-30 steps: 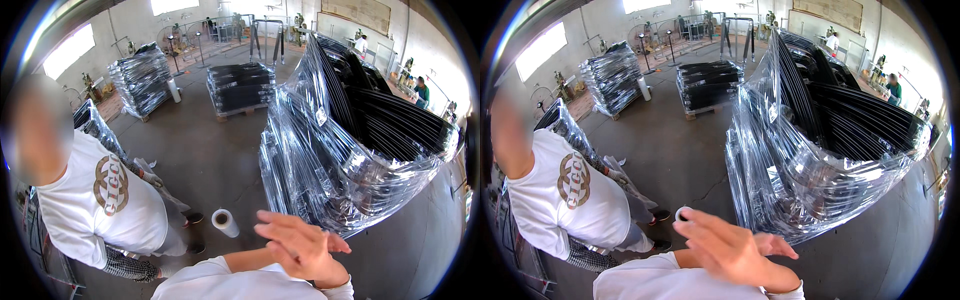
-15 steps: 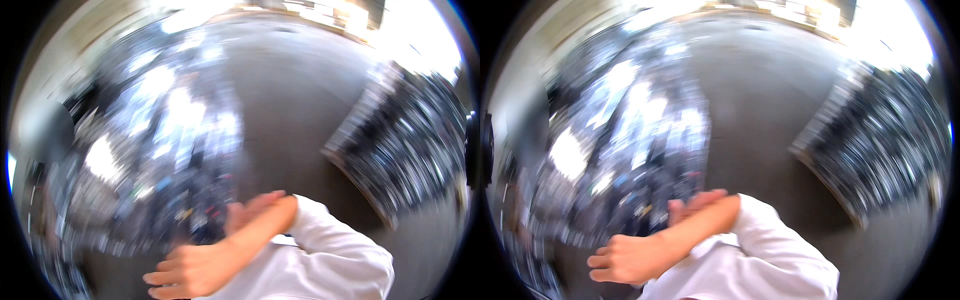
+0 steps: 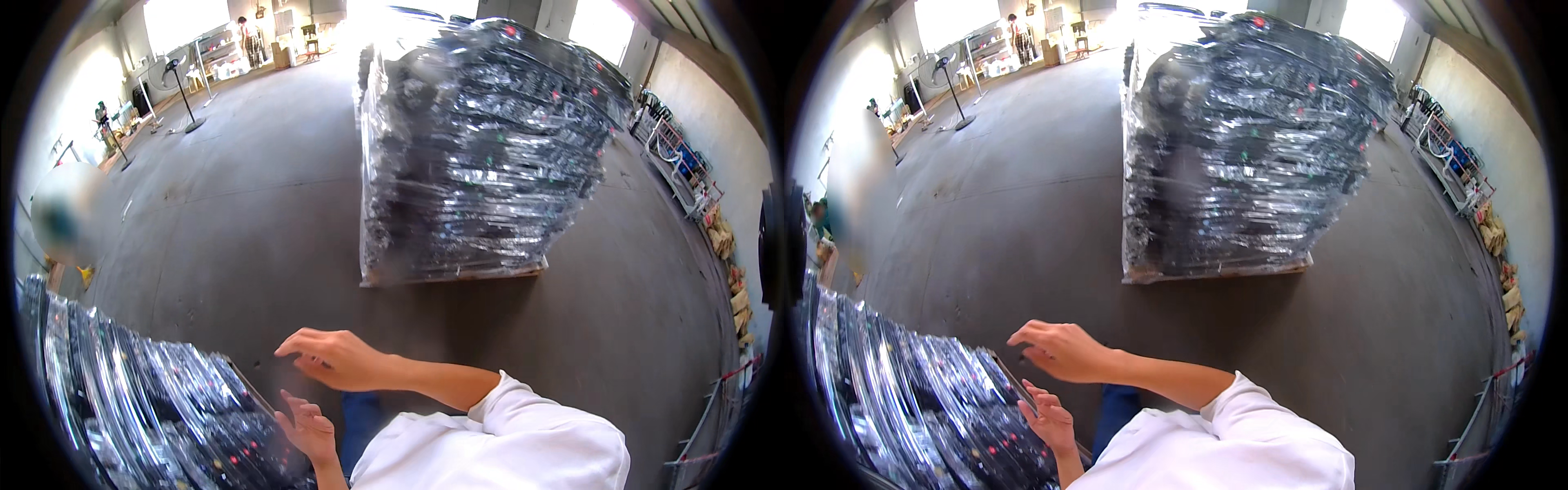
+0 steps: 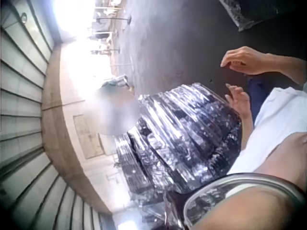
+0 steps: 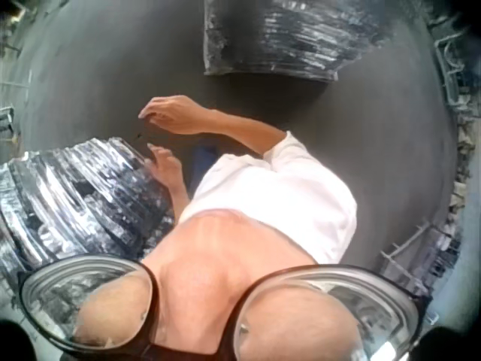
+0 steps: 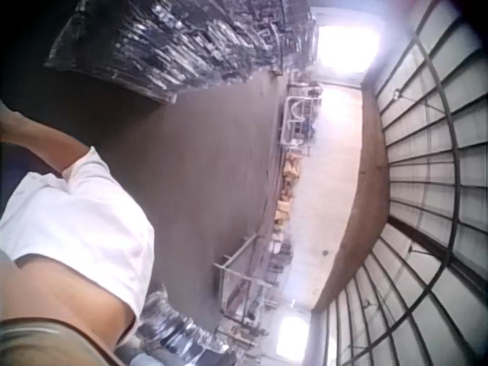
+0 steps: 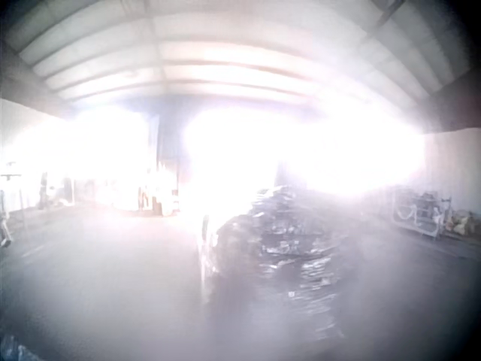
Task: The person walks through a warehouse and applies yellow circular stickers to stacks of plastic-wrapped furniture components. They retrieve the stickers from a table, then systematically place them on multiple wrapped bundles before moving a single wrapped item to a different location.
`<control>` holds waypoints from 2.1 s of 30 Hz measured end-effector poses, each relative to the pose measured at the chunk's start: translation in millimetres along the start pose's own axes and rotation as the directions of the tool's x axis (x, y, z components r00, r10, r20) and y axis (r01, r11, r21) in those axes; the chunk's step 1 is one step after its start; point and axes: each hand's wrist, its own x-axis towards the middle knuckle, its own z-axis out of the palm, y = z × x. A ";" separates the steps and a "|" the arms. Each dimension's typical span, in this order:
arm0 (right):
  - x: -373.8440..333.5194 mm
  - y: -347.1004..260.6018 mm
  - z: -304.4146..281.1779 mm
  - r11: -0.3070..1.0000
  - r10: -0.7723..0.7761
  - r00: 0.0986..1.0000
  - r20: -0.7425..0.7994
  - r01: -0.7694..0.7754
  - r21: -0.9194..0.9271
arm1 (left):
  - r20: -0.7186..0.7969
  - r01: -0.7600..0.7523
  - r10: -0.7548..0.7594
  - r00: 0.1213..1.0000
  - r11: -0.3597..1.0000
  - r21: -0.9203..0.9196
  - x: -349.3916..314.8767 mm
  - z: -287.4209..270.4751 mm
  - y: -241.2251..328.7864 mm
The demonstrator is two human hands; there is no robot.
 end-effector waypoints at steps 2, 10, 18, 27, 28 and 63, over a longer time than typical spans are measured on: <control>33.4 52.4 -15.9 0.976 0.162 0.987 0.023 -0.156 -0.155 | -0.040 0.002 -0.003 0.999 1.000 -0.013 46.3 -17.7 30.0; 144.9 233.0 -100.5 0.795 0.406 0.880 0.246 -0.208 -0.569 | 0.026 0.133 -0.131 0.991 0.987 -0.086 294.0 -22.8 133.3; 213.9 339.0 -183.2 0.749 0.614 0.766 -0.190 -0.642 -0.166 | -0.078 0.516 -0.530 0.844 0.843 -0.152 552.8 -50.3 121.5; 319.3 539.2 -306.9 0.645 0.495 0.293 -0.818 -0.754 0.121 | -0.252 0.587 -0.572 0.780 0.809 -0.018 828.6 -93.6 174.5; 348.1 549.9 -324.6 0.688 0.487 0.311 -0.816 -0.713 0.139 | -0.256 0.577 -0.554 0.792 0.816 0.022 856.5 -92.7 181.7; 898.4 1058.1 -850.8 0.641 0.576 0.531 -0.622 -0.765 -0.061 | -0.319 0.763 -0.742 0.590 0.641 -0.079 1783.4 -285.0 179.0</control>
